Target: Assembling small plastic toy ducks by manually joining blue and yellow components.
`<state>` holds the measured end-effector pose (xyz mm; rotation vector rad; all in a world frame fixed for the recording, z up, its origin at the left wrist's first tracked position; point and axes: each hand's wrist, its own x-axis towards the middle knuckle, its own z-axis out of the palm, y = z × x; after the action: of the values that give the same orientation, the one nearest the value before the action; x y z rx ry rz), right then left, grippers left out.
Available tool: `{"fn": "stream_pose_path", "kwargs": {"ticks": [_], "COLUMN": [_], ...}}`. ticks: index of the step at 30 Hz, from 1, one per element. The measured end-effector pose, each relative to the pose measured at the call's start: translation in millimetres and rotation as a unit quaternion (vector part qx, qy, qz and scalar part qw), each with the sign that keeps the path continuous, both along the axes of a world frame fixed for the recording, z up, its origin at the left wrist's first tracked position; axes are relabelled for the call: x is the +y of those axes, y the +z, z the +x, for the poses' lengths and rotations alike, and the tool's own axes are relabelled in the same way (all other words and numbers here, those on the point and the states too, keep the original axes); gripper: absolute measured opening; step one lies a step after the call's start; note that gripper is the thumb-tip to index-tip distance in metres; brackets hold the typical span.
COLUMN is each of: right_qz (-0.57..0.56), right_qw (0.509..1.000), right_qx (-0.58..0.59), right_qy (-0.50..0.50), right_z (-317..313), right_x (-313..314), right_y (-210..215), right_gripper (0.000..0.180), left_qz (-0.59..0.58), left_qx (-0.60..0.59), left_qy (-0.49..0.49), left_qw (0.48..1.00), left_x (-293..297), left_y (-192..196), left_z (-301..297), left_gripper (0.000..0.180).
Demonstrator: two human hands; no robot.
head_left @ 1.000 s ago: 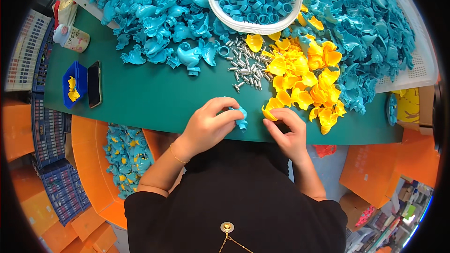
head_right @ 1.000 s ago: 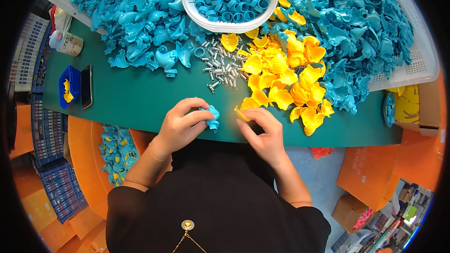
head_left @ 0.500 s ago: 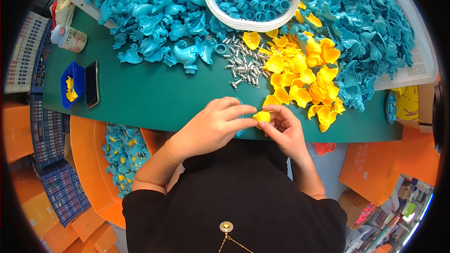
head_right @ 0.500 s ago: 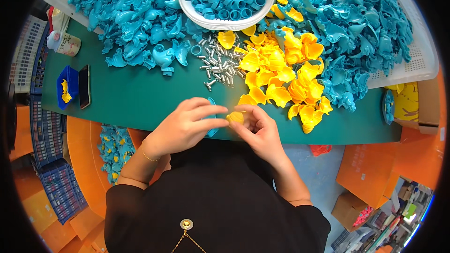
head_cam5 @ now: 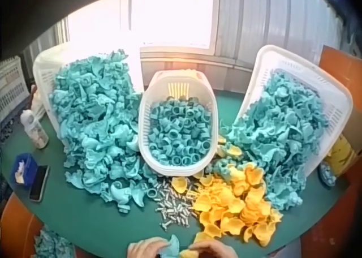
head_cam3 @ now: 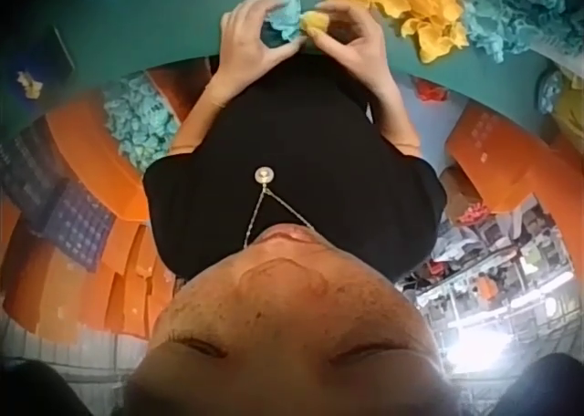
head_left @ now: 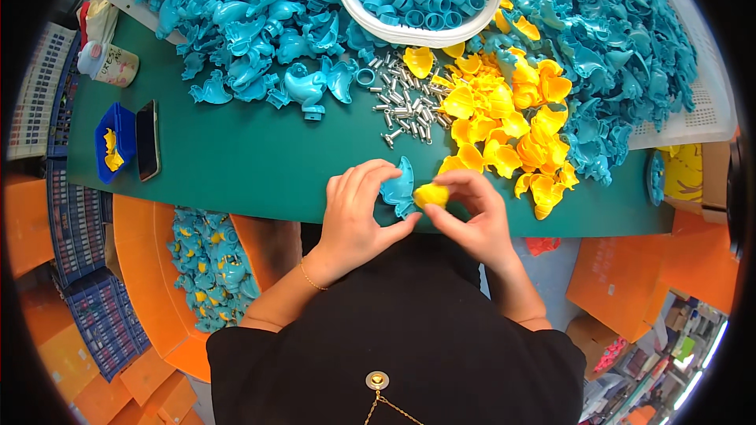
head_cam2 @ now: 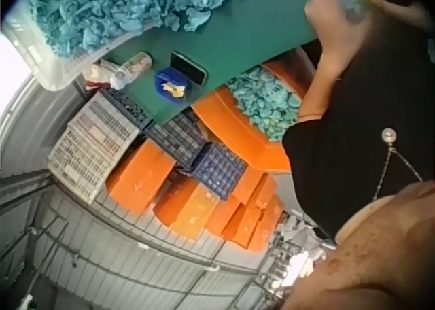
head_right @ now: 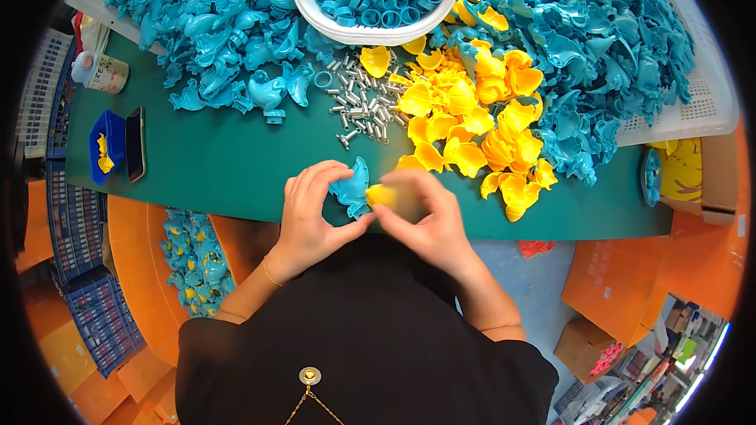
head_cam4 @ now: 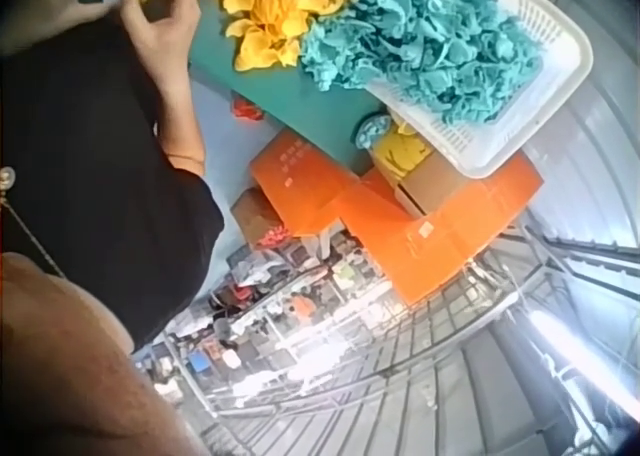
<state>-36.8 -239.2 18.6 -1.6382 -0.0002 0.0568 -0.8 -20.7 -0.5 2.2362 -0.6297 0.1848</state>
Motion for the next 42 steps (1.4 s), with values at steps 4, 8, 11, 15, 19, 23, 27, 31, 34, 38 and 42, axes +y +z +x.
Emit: {"fn": "stream_pose_path", "kwargs": {"ticks": [4, 8, 11, 15, 19, 23, 27, 31, 34, 38, 42], "right_qz": [-0.126, -0.150, -0.129, -0.187, -0.043, 0.002, 0.005, -0.006, -0.025, -0.157, -0.170], "right_qw": [0.988, 0.984, 0.988, 0.968, 0.997, 0.997, 0.995, 0.995, 0.993, 0.986, 0.984], "right_qx": [-0.062, -0.064, -0.035, -0.130, 0.045, 0.064, 0.087, 0.092, 0.104, 0.014, -0.015], "right_qy": [0.071, 0.069, 0.082, 0.105, 0.052, 0.041, 0.040, 0.038, 0.041, 0.046, 0.043], "right_z": [4, 6, 10, 17, 13, 17, 16, 18, 20, 15, 11], "right_x": [14, 16, 18, 20, 31, 31, 33, 35, 37, 41, 40], "right_y": [-2, -7, -6, -4, 9, -1, 1, 2, 7, 10, 8], "right_gripper": [0.049, 0.047, 0.043, 0.038, 0.030, 0.022, 0.022, 0.022, 0.023, 0.029, 0.030], "left_qz": [-0.051, -0.054, -0.033, -0.036, -0.034, -0.046, -0.060, -0.077, -0.074, -0.070, -0.079], "left_qx": [0.052, 0.069, 0.015, 0.022, 0.040, 0.074, 0.068, 0.029, 0.038, 0.034, 0.027], "left_qy": [-0.051, -0.055, -0.052, -0.048, -0.068, -0.074, -0.071, -0.050, -0.051, -0.053, -0.047], "left_qw": [0.996, 0.995, 0.998, 0.998, 0.996, 0.993, 0.993, 0.995, 0.995, 0.996, 0.995], "left_x": [7, 12, 13, 14, 16, 18, 17, 13, 15, 17, 17], "left_y": [-3, -5, 1, 2, 1, 3, 0, -2, -3, -6, -7], "left_z": [2, 2, 5, 8, 8, 8, 8, 8, 8, 6, 5], "left_gripper": [0.076, 0.080, 0.078, 0.078, 0.080, 0.082, 0.078, 0.074, 0.073, 0.075, 0.078]}}
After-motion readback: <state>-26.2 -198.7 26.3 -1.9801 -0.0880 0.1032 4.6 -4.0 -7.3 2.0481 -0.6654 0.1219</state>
